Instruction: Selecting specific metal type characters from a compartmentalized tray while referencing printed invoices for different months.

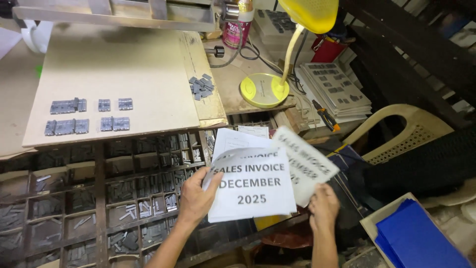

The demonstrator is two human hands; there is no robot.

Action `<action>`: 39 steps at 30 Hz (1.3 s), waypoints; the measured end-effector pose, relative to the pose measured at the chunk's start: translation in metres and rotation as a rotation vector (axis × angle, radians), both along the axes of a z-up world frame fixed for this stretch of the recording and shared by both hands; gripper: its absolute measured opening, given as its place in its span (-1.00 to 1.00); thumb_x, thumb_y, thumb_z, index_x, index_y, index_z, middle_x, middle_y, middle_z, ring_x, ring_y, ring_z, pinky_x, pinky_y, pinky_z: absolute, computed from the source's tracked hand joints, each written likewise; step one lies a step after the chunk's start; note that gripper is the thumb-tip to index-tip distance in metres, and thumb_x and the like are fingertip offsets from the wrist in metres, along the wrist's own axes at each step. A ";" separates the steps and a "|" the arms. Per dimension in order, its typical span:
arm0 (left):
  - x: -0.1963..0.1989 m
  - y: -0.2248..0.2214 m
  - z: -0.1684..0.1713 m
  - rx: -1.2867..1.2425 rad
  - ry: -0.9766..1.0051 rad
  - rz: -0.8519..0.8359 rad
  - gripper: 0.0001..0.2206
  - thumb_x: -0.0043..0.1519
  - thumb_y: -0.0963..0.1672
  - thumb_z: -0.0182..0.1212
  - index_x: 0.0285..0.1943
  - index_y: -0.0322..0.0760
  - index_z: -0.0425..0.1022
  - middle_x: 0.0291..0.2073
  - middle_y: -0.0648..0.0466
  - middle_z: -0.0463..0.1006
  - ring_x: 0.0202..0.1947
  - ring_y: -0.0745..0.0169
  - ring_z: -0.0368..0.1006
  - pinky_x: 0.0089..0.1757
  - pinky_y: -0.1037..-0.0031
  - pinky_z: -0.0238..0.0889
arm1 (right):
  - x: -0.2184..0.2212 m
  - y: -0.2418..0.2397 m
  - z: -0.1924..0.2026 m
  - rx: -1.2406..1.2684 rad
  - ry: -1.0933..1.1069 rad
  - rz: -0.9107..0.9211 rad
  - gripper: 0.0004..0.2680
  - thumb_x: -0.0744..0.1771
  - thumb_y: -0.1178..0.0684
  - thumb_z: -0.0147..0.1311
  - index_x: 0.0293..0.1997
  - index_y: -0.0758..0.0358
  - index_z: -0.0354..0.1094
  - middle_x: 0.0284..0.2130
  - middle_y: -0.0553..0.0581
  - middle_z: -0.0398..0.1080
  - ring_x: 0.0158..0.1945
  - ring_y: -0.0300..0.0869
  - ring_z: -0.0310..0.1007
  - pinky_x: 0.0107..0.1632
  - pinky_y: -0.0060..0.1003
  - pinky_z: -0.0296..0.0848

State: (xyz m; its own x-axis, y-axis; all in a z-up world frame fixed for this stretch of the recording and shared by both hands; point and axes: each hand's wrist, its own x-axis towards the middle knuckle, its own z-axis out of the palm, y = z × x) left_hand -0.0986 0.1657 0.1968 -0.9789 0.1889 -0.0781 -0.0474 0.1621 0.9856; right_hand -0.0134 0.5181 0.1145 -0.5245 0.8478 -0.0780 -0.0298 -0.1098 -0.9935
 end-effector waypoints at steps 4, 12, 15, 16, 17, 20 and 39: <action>-0.021 0.014 -0.006 -0.039 0.023 0.050 -0.66 0.26 -0.02 0.14 0.17 -0.12 0.57 -0.21 0.12 0.75 -0.33 0.24 0.68 -0.49 0.44 0.59 | -0.014 -0.039 0.018 0.002 -0.158 0.207 -0.73 0.35 0.00 0.12 0.13 0.29 0.46 -0.61 -0.04 0.33 -0.69 -0.46 -0.03 -0.67 -0.54 -0.08; -0.038 0.064 -0.025 -0.112 0.196 0.073 -0.66 0.25 -0.09 0.26 0.14 -0.40 0.54 -0.14 -0.33 0.66 -0.09 -0.36 0.60 -0.12 0.04 0.47 | -0.032 -0.042 0.067 0.701 -0.681 0.142 -0.65 0.37 -0.25 0.01 0.21 0.01 0.47 -0.01 0.25 0.55 0.19 0.13 0.46 0.25 0.04 0.37; -0.034 0.065 -0.013 -0.087 0.206 0.065 -0.63 0.29 -0.12 0.22 0.20 -0.50 0.50 -0.11 -0.40 0.64 -0.09 -0.39 0.60 -0.14 0.06 0.49 | -0.029 -0.075 0.104 0.649 -0.612 0.218 -0.69 0.40 -0.15 -0.05 0.20 0.07 0.49 0.06 0.24 0.52 0.25 0.15 0.41 0.31 0.03 0.32; -0.031 0.063 -0.006 -0.086 0.208 0.065 -0.63 0.29 -0.12 0.22 0.20 -0.50 0.50 -0.11 -0.40 0.64 -0.09 -0.39 0.60 -0.14 0.06 0.49 | -0.033 -0.082 0.104 0.650 -0.610 0.217 -0.69 0.40 -0.15 -0.05 0.20 0.07 0.49 0.06 0.24 0.52 0.25 0.15 0.41 0.31 0.03 0.32; -0.028 0.060 0.001 -0.059 0.197 0.053 -0.59 0.29 -0.10 0.22 0.23 -0.54 0.46 -0.07 -0.44 0.62 -0.07 -0.44 0.59 -0.12 0.01 0.48 | -0.036 -0.090 0.104 0.623 -0.522 0.241 -0.71 0.40 -0.10 -0.04 0.16 0.13 0.50 -0.01 0.27 0.54 0.20 0.16 0.44 0.26 0.03 0.36; -0.024 0.041 0.003 -0.059 0.257 0.083 -0.49 0.27 -0.07 0.25 0.31 -0.58 0.37 0.00 -0.48 0.57 -0.04 -0.47 0.57 -0.11 -0.08 0.48 | -0.035 -0.094 0.104 0.740 -0.493 0.231 -0.72 0.40 -0.02 -0.03 0.18 0.26 0.47 -0.04 0.38 0.53 0.14 0.22 0.46 0.22 0.07 0.38; 0.202 -0.243 -0.124 -0.638 0.850 0.357 -0.48 0.27 -0.12 0.41 -0.60 -0.14 0.05 -0.72 0.16 0.05 -0.72 0.35 0.02 -0.60 0.44 -0.09 | -0.028 -0.325 0.061 1.134 -0.122 1.188 -0.90 0.33 -0.01 0.14 -0.32 0.11 0.52 -0.52 0.02 0.46 -0.44 -0.19 0.40 -0.35 -0.23 0.33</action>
State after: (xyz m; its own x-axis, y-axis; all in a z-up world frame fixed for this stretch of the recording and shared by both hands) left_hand 0.1031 -0.0772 0.0729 -0.7504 0.0503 0.6591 0.4563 0.7608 0.4615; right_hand -0.0412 0.1934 0.1752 -0.9198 -0.3502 0.1768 -0.3860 0.7272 -0.5677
